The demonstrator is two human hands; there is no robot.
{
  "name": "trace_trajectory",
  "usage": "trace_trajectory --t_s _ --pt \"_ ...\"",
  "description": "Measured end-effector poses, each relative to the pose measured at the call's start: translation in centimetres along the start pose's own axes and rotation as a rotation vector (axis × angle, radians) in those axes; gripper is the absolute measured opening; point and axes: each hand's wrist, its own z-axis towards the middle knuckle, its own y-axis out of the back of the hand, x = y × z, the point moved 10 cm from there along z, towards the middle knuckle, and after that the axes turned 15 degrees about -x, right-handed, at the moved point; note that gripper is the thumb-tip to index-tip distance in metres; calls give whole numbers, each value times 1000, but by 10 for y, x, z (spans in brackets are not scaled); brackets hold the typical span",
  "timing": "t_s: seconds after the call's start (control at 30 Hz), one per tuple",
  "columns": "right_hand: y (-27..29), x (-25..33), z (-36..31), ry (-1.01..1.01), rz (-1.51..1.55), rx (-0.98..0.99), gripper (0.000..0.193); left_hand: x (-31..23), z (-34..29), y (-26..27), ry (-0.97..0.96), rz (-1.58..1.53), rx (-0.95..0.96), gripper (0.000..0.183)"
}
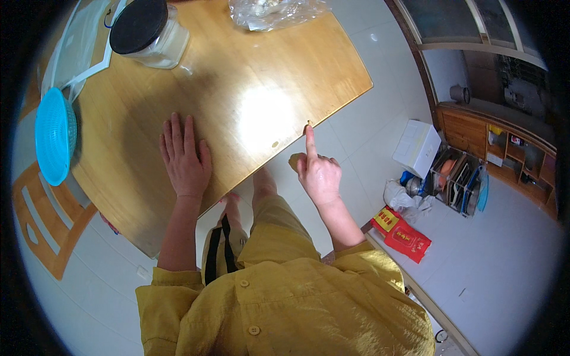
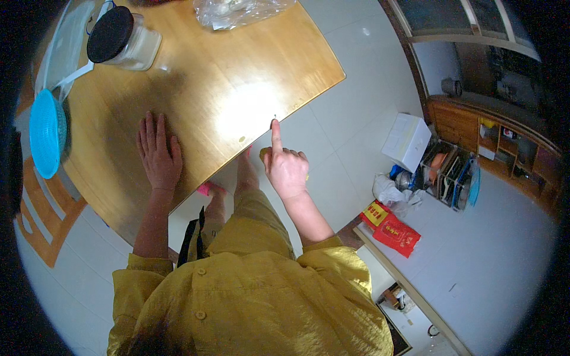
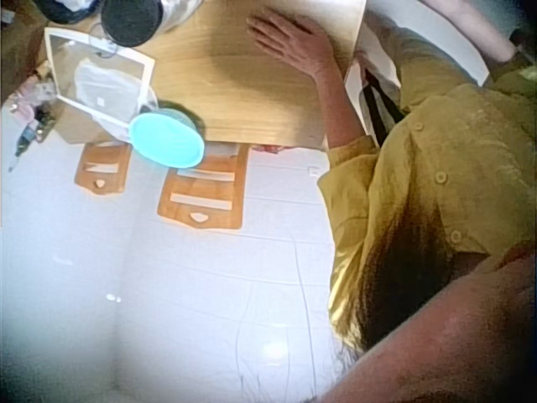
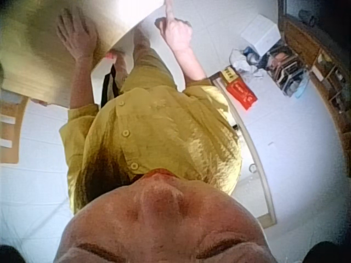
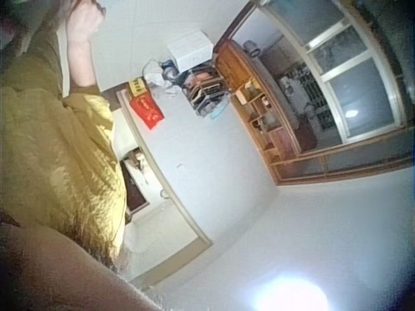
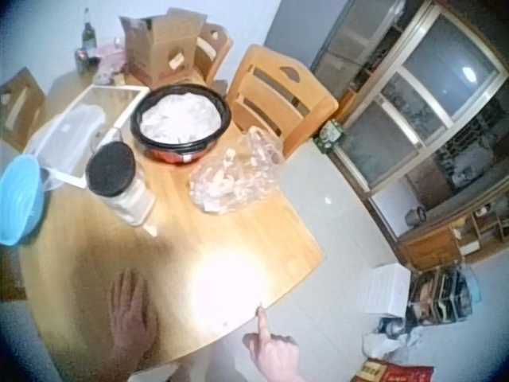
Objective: The person wipes down a wooden table with a yellow cloth, moving various items including food containers, a water bottle, and a large comb to reach different parts of the surface.
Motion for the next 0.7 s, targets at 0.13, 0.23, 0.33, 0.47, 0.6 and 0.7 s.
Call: trace_trajectory --t_s 0.13,0.23,0.33,0.47,0.6,0.7 --pt "-1 2 1 2 -5 25 66 2 0 0 13 1 12 51" --pt "-1 1 1 4 -3 17 66 2 -1 -2 17 -12 18 51" --pt "-1 1 2 9 -2 18 66 1 0 -1 22 -23 21 52" --pt "-1 1 3 13 -10 30 66 1 0 -1 17 -19 15 51" --pt "0 2 5 6 -5 29 66 0 1 2 10 -25 0 51" --pt "1 0 13 -17 -28 60 64 -1 1 2 12 -21 8 51"
